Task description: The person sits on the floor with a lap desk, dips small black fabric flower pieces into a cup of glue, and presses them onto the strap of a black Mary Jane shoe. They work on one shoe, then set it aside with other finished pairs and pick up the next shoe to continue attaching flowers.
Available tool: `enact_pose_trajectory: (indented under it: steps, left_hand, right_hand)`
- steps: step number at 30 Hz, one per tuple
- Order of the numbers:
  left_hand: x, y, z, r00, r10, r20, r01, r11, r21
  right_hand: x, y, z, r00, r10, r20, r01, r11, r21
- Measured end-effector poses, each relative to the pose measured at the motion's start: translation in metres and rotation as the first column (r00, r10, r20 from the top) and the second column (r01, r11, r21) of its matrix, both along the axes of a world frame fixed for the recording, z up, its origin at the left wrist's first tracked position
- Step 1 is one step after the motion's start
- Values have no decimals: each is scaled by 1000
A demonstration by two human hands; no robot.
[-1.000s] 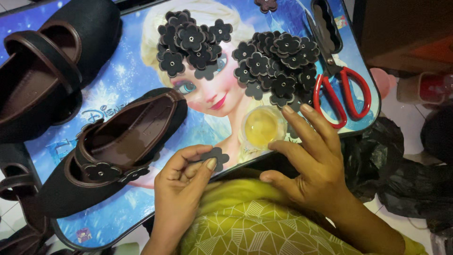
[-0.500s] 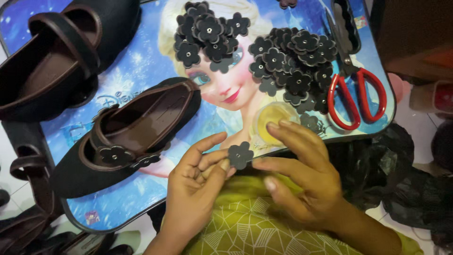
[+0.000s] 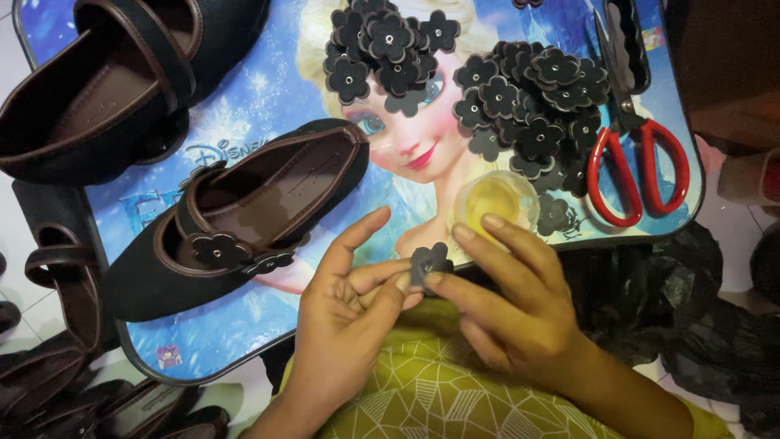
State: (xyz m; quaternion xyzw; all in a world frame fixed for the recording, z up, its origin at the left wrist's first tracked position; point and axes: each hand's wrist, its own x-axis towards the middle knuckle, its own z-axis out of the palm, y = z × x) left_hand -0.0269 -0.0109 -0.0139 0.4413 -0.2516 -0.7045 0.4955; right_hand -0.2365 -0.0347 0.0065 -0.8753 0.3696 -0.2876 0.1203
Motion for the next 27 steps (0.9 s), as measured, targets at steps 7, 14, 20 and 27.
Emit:
enact_pose_trajectory:
  steps: [7, 14, 20, 27]
  left_hand:
    - [1, 5, 1, 999, -51, 5, 51, 999, 3]
    - [7, 3, 0, 1000, -26, 1, 26, 999, 23]
    - [7, 3, 0, 1000, -20, -21, 20, 1000, -2]
    - [8, 4, -1, 999, -49, -1, 49, 999, -12]
  right_hand:
    - [6, 1, -3, 997, -75, -1, 75, 997, 5]
    - [1, 0, 0, 998, 55, 11, -55, 998, 8]
    - [3, 3, -3, 998, -59, -22, 59, 998, -15]
    - [4, 5, -2, 1000, 20, -5, -20, 999, -27]
